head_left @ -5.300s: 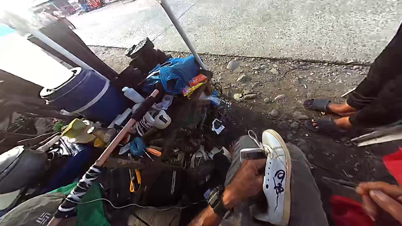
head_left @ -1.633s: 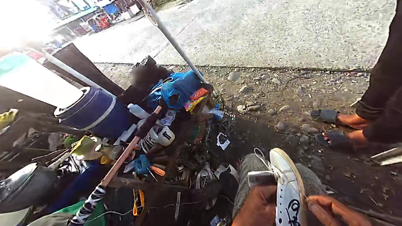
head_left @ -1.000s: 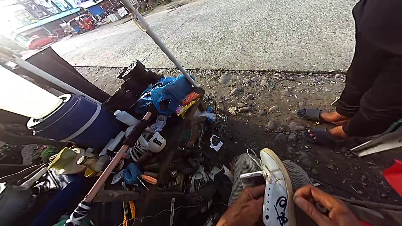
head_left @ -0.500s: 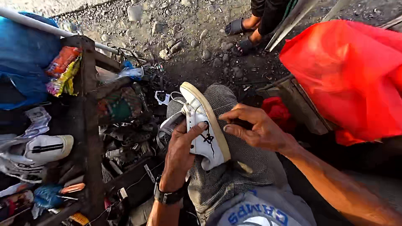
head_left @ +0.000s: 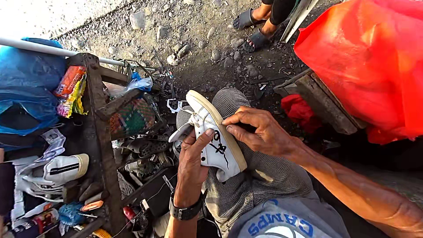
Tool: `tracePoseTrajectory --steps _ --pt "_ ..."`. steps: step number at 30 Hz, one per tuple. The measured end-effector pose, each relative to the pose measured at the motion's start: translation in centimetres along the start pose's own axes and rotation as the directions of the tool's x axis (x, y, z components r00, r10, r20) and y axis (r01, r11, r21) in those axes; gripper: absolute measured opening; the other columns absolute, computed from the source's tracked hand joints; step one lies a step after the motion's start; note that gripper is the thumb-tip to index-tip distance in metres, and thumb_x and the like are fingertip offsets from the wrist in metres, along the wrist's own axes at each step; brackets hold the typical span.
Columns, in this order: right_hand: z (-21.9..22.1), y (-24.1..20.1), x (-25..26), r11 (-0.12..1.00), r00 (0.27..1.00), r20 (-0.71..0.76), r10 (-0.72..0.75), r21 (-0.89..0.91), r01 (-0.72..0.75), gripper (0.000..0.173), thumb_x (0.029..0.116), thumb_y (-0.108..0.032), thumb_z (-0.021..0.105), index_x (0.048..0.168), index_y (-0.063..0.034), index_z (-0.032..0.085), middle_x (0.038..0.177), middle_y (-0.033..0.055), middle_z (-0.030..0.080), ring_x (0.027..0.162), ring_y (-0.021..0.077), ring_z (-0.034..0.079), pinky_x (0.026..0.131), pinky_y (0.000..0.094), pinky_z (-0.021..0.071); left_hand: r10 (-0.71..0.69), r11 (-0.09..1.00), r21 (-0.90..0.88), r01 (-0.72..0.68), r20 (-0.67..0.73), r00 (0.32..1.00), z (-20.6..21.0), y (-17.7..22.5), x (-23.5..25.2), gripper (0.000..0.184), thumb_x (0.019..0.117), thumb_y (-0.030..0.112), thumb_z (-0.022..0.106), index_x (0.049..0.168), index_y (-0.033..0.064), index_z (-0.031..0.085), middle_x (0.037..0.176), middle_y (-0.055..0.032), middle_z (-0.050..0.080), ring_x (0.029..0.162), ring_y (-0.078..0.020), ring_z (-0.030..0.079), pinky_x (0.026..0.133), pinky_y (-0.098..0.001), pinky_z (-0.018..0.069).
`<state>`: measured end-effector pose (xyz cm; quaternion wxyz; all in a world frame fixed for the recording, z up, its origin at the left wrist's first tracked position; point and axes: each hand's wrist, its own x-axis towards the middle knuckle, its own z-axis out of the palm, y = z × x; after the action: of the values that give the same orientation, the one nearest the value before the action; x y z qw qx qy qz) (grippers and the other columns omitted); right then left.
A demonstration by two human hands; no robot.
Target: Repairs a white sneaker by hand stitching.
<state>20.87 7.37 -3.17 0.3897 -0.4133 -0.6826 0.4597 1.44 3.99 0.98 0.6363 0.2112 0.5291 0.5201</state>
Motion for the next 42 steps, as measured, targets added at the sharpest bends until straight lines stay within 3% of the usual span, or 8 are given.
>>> tracePoseTrajectory --steps 16,23,27,32,37,42 --pt "-0.9 -0.2 0.8 0.997 0.994 0.090 0.064 0.044 -0.068 0.021 0.1012 -0.025 0.062 0.108 -0.0128 0.078 0.096 -0.0041 0.071 0.090 -0.0010 0.065 0.079 0.0179 0.0536 -0.003 1.000 0.029 0.004 -0.015 1.000 0.2 0.0 0.2 0.014 0.0962 0.001 0.057 0.104 -0.0032 0.068 0.090 -0.0119 0.075 0.080 -0.0160 0.074 0.075 -0.0334 0.0641" --pt "-1.8 -1.4 2.2 0.951 0.979 0.182 -0.088 -0.277 0.137 0.022 0.0995 -0.024 0.058 0.104 -0.0158 0.078 0.090 -0.0025 0.071 0.082 0.0049 0.066 0.069 0.0248 0.0530 -0.002 0.999 0.041 0.004 -0.045 0.999 0.6 -0.1 0.3 0.014 0.0969 0.001 0.056 0.102 -0.0026 0.069 0.088 -0.0106 0.074 0.078 -0.0147 0.073 0.074 -0.0320 0.0636" --pt "-2.5 -2.5 3.6 0.912 0.951 0.300 -0.076 -0.364 0.188 0.021 0.0979 -0.022 0.057 0.098 -0.0164 0.077 0.085 -0.0030 0.069 0.076 0.0068 0.065 0.062 0.0280 0.0500 0.008 0.999 0.034 -0.007 -0.045 0.999 0.7 -0.2 0.5 0.014 0.0964 0.000 0.056 0.101 -0.0026 0.069 0.088 -0.0097 0.074 0.078 -0.0142 0.073 0.074 -0.0319 0.0632" --pt "-3.2 -3.6 4.8 0.857 0.925 0.371 -0.078 -0.448 0.253 0.018 0.0924 -0.020 0.056 0.090 -0.0144 0.073 0.074 0.0012 0.065 0.065 0.0166 0.064 0.055 0.0392 0.0486 -0.020 1.000 0.006 0.020 -0.046 0.999 1.2 -0.3 0.2 0.012 0.0959 0.002 0.059 0.102 -0.0012 0.069 0.086 -0.0082 0.073 0.076 -0.0138 0.072 0.072 -0.0320 0.0620" --pt "-2.0 -3.2 6.4 0.785 0.921 0.337 -0.193 -0.511 0.352 0.018 0.0839 -0.026 0.055 0.076 -0.0183 0.069 0.062 -0.0033 0.059 0.052 0.0138 0.059 0.043 0.0374 0.0431 0.003 1.000 -0.001 -0.003 -0.025 1.000 0.8 -0.5 1.0 0.010 0.0945 0.007 0.064 0.099 0.0011 0.071 0.085 -0.0066 0.073 0.077 -0.0131 0.070 0.073 -0.0325 0.0602" --pt "-0.9 -3.4 7.1 0.724 0.911 0.361 -0.199 -0.573 0.385 0.015 0.0792 -0.024 0.058 0.067 -0.0149 0.059 0.056 0.0002 0.052 0.048 0.0183 0.056 0.040 0.0389 0.0397 0.025 1.000 -0.004 -0.025 0.004 1.000 0.3 -1.0 1.3 0.008 0.0943 0.008 0.065 0.095 0.0030 0.071 0.083 -0.0048 0.072 0.076 -0.0116 0.069 0.073 -0.0315 0.0586"
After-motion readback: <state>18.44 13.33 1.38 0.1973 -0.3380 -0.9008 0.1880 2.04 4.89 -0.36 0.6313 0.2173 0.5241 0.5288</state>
